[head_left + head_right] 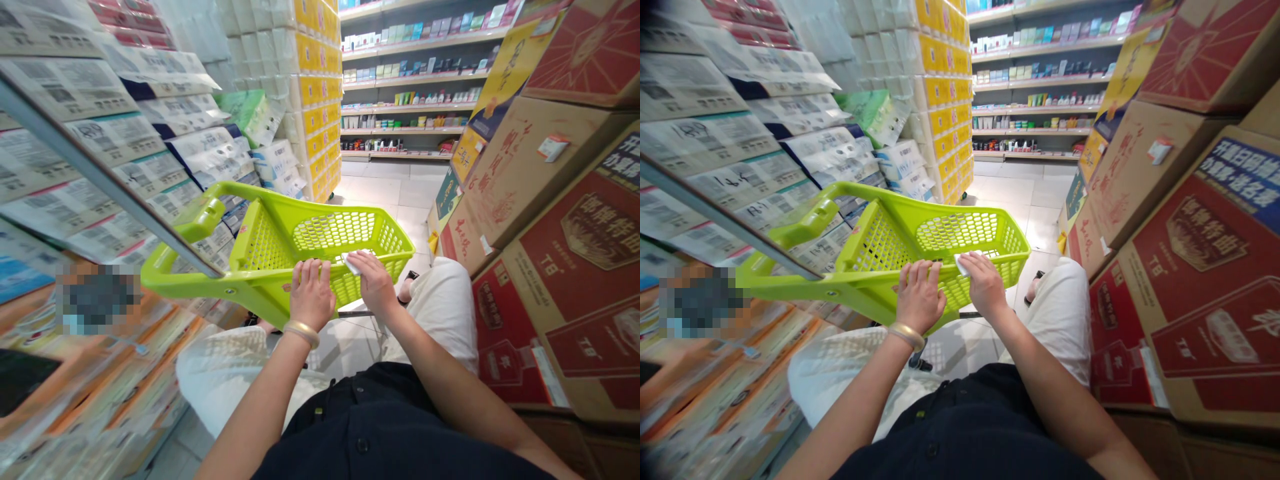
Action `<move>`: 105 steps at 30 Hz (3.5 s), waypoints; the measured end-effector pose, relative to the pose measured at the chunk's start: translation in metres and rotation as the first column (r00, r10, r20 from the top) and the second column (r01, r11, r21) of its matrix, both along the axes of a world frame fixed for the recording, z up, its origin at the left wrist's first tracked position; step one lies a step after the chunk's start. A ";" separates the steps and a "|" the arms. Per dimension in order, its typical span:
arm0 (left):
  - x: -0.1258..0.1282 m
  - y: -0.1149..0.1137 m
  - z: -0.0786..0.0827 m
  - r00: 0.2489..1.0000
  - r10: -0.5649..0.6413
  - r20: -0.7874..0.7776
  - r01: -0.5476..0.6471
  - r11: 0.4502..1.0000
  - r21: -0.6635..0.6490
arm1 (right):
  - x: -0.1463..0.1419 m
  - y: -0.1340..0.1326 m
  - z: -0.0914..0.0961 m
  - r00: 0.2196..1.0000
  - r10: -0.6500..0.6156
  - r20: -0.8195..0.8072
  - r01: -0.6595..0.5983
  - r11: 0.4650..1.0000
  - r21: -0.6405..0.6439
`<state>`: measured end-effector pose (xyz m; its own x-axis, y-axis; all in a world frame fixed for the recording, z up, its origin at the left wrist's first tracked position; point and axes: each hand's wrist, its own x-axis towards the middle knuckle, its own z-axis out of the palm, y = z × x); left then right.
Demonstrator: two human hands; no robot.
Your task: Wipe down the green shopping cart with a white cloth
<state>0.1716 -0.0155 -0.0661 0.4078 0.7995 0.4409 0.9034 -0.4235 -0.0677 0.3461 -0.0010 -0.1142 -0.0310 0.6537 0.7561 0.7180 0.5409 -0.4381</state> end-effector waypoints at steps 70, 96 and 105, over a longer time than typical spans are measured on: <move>-0.007 -0.001 -0.004 0.998 0.022 0.060 -0.024 0.999 0.030 | 0.006 -0.001 -0.002 0.999 -0.050 -0.017 0.050 0.999 -0.023; -0.009 0.000 -0.006 0.996 0.021 0.085 -0.023 0.999 0.024 | 0.004 -0.005 -0.004 0.999 -0.016 -0.033 0.015 0.999 -0.029; -0.007 0.000 -0.006 0.998 0.032 0.063 -0.034 0.999 0.034 | 0.022 0.003 -0.004 0.974 -0.189 -0.129 0.188 0.982 -0.019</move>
